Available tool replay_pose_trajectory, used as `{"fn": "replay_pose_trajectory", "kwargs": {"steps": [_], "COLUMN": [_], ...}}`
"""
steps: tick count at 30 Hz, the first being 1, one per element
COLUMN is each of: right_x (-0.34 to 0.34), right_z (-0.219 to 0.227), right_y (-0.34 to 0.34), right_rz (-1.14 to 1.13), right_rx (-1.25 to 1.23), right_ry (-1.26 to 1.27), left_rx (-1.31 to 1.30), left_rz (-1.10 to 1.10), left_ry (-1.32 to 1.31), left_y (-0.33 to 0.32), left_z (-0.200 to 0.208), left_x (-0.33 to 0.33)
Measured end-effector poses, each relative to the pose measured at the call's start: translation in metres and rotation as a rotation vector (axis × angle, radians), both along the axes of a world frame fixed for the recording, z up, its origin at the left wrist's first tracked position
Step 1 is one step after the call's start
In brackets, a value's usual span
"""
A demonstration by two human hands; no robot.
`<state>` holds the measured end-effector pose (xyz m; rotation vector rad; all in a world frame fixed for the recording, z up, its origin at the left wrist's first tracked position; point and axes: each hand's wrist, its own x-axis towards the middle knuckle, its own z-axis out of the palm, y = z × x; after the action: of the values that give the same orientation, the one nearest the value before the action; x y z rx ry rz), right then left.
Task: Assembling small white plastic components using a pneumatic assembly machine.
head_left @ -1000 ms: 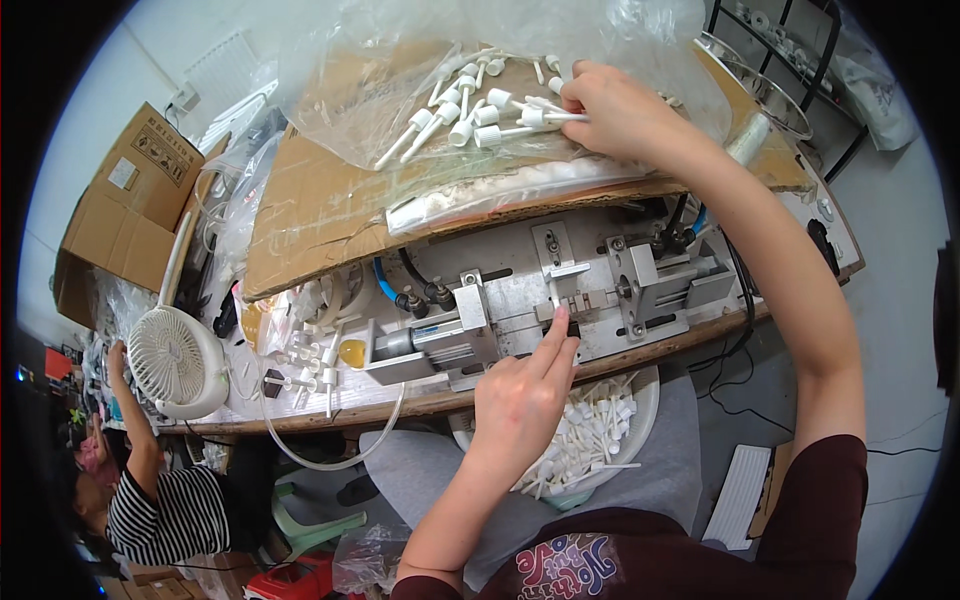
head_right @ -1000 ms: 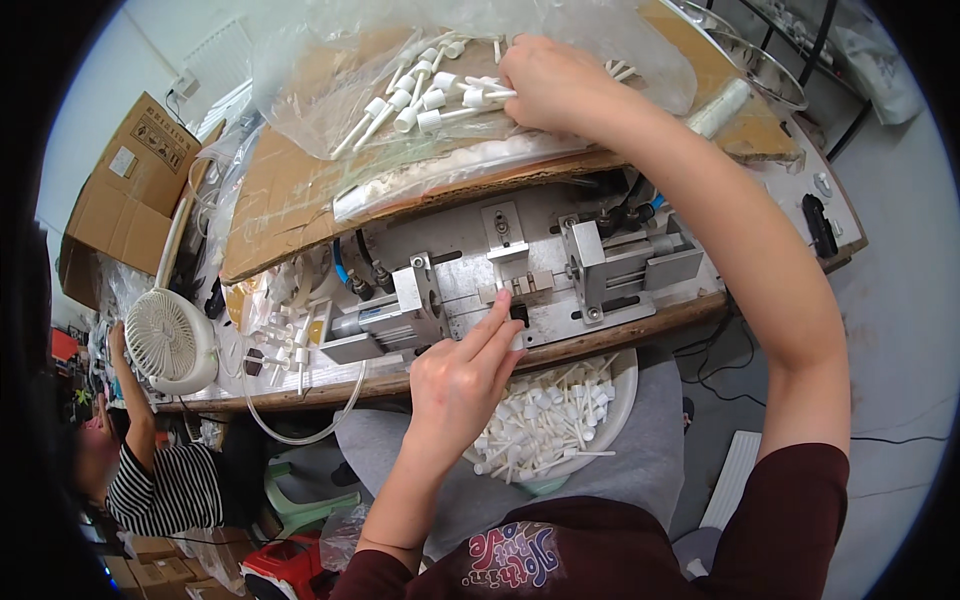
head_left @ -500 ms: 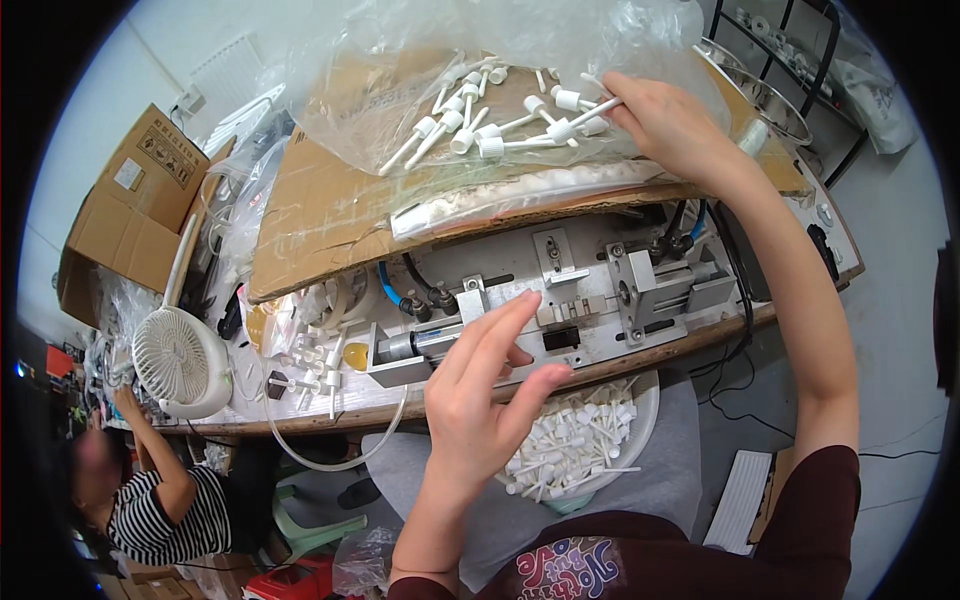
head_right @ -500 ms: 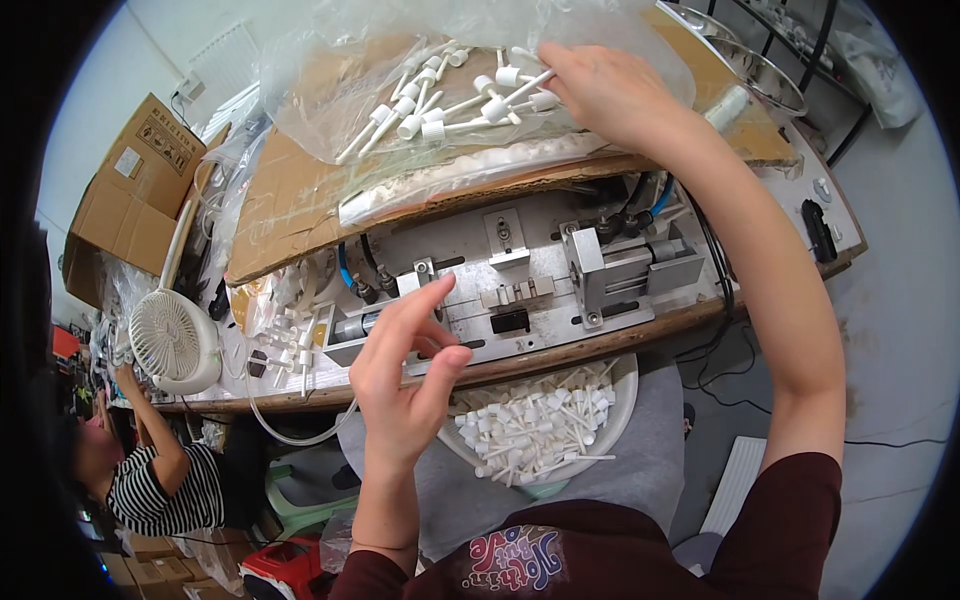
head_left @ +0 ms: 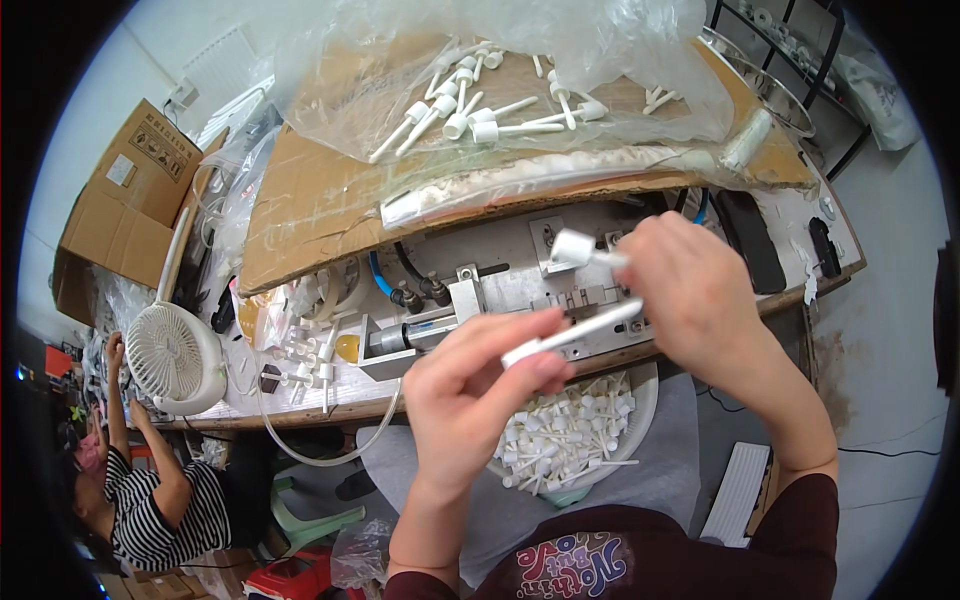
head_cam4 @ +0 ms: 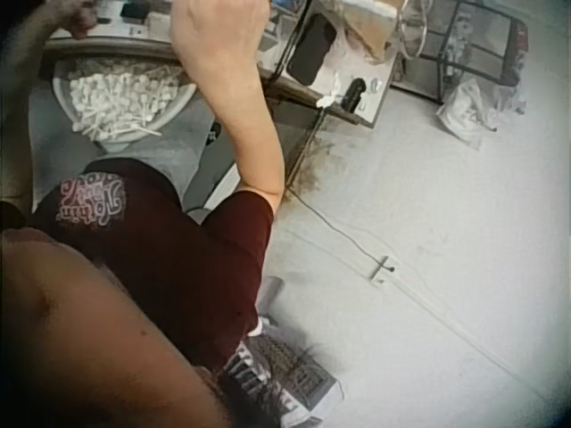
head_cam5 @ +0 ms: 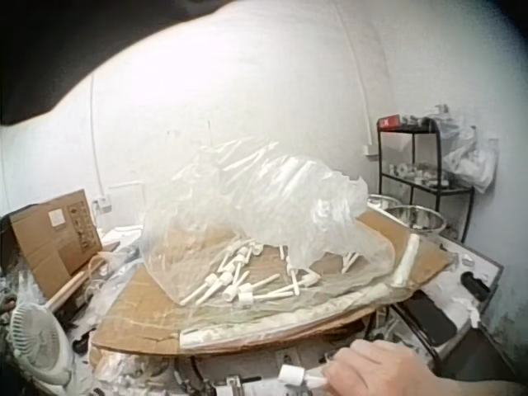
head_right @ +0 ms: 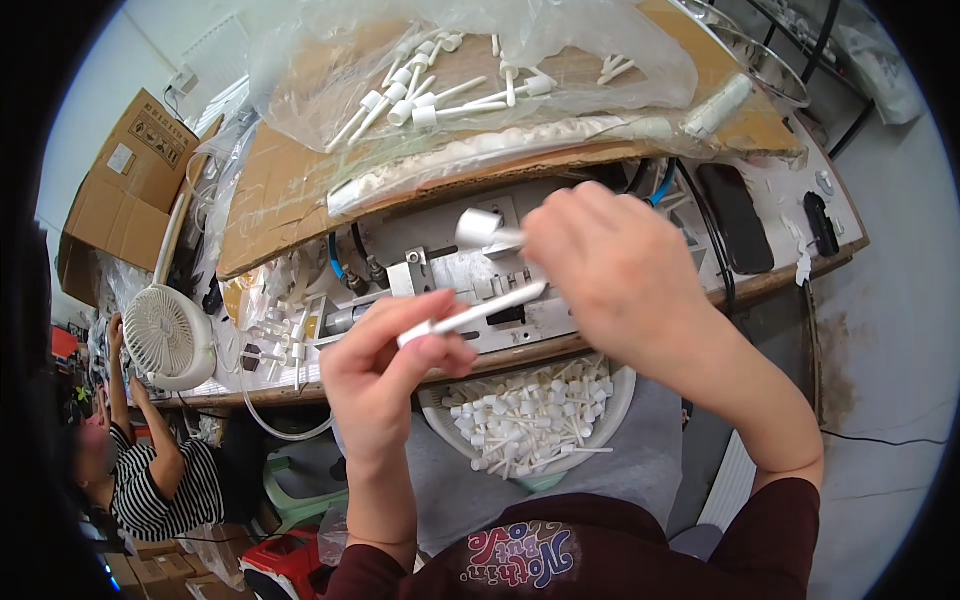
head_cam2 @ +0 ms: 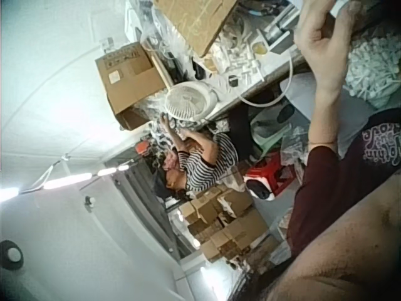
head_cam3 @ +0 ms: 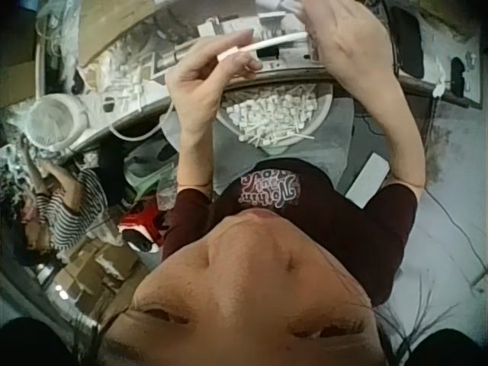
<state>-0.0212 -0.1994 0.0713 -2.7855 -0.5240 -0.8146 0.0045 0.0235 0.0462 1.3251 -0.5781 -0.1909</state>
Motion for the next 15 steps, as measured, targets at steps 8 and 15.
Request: {"fn": "replay_pose_trajectory", "kwargs": {"steps": [8,15], "right_x": [-0.034,-0.050], "right_z": [-0.024,-0.039], "right_y": [-0.006,-0.005], "right_rz": [-0.016,0.000], "right_rx": [0.980,0.907], "right_ry": [0.569,0.471], "left_rx": [0.174,0.614], "left_rz": [0.437,0.264], "left_ry": [-0.140,-0.600], "left_y": [-0.010,-0.013], "left_z": [-0.034,-0.061], "left_x": [-0.021,-0.018]}}
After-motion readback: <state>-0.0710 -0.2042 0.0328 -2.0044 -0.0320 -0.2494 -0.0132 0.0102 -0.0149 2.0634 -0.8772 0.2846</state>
